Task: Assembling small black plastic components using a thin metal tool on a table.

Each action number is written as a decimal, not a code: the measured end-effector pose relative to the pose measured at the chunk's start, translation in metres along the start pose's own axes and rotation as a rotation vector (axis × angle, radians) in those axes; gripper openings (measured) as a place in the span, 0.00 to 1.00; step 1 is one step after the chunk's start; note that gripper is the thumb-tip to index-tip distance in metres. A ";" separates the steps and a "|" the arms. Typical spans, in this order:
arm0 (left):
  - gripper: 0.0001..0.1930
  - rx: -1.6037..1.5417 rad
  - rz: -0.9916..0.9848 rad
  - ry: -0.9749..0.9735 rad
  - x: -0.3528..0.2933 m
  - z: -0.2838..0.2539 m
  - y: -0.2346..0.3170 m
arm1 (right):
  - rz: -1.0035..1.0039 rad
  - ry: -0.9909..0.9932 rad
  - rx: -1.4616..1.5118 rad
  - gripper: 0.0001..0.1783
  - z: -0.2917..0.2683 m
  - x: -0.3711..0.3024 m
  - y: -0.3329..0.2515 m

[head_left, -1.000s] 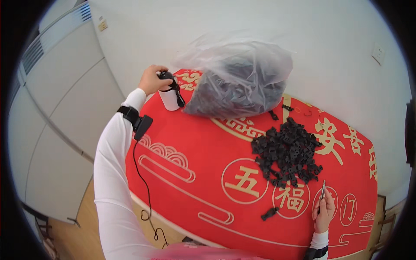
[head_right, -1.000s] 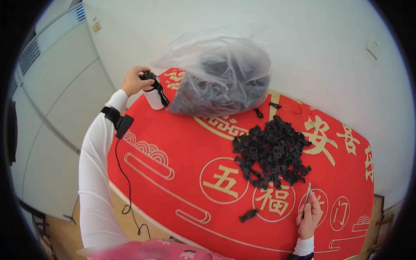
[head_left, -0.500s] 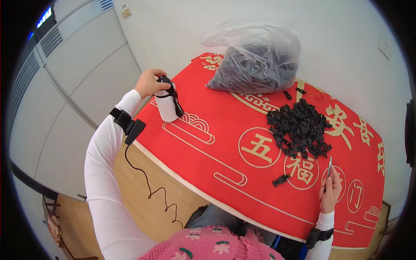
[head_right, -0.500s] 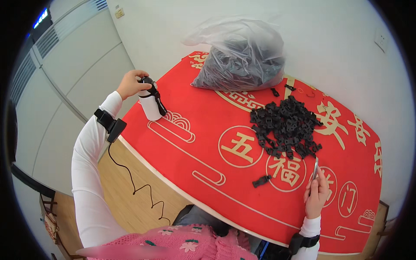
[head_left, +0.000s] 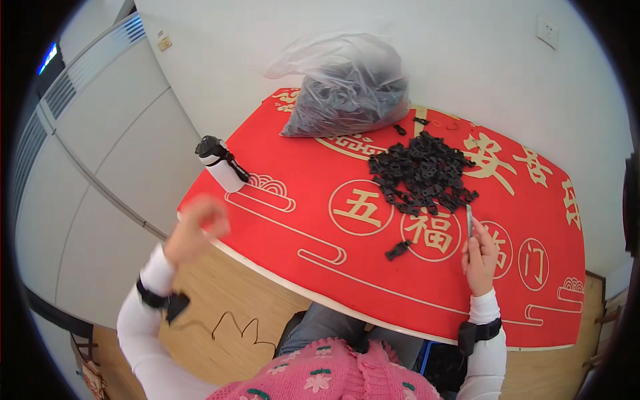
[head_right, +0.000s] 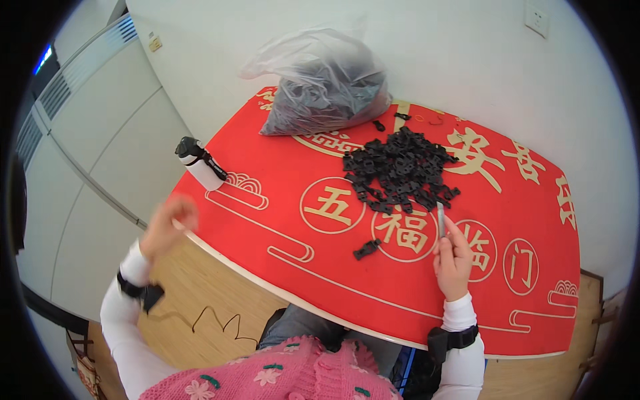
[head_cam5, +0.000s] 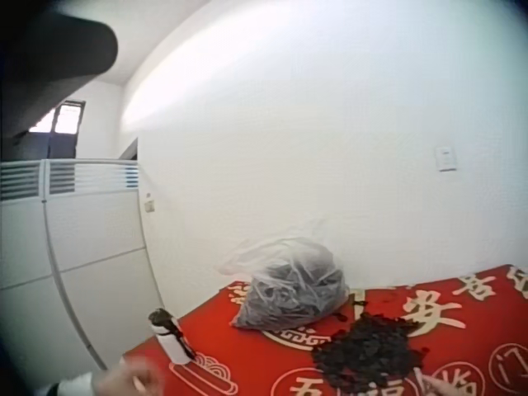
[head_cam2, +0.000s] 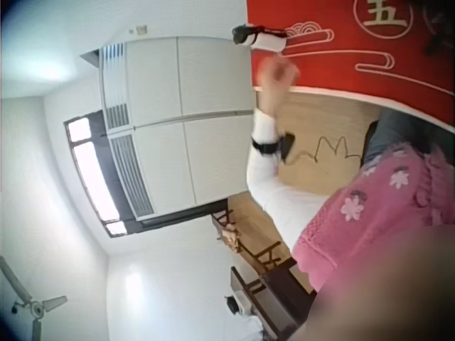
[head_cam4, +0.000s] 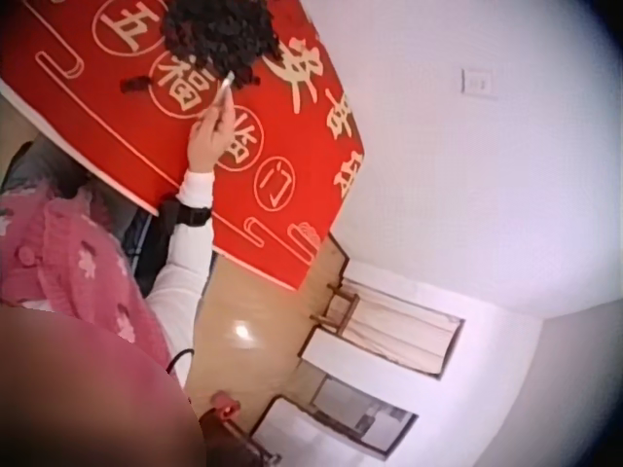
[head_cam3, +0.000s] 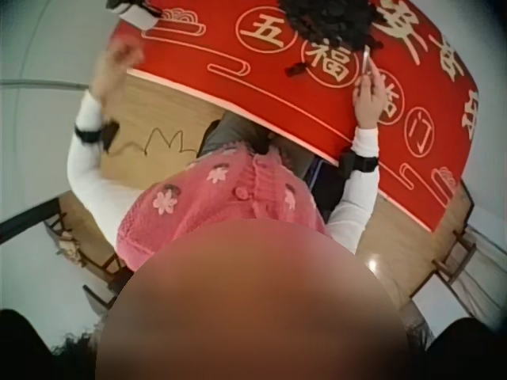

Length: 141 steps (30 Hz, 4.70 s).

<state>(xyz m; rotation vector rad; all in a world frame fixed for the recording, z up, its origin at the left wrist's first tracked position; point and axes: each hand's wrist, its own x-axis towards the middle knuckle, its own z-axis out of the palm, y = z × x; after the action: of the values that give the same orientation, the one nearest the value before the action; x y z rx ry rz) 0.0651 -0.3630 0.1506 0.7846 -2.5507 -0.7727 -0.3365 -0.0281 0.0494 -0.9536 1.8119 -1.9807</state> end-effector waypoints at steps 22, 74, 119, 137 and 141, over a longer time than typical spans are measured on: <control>0.27 -0.865 -0.819 -0.847 -0.405 0.259 -0.082 | -0.015 -0.181 0.043 0.21 0.027 -0.020 -0.007; 0.15 -0.819 -0.577 0.373 -0.060 -0.016 -0.201 | -0.198 -0.133 -0.097 0.22 0.017 -0.013 0.024; 0.16 0.214 -0.113 0.173 -0.009 -0.016 -0.170 | -0.425 -0.069 -0.445 0.21 0.035 0.006 0.016; 0.11 -0.024 0.508 -0.475 0.108 0.173 0.111 | 0.032 -0.215 0.089 0.21 0.045 0.017 0.027; 0.10 0.001 0.549 -0.392 0.139 0.211 0.117 | -0.121 -0.185 0.020 0.20 0.042 0.015 0.012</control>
<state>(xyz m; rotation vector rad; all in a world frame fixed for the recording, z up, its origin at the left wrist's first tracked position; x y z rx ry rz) -0.1912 -0.2817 0.0783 -0.1012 -2.8937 -0.7891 -0.3233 -0.0710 0.0411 -1.2224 1.6670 -1.9035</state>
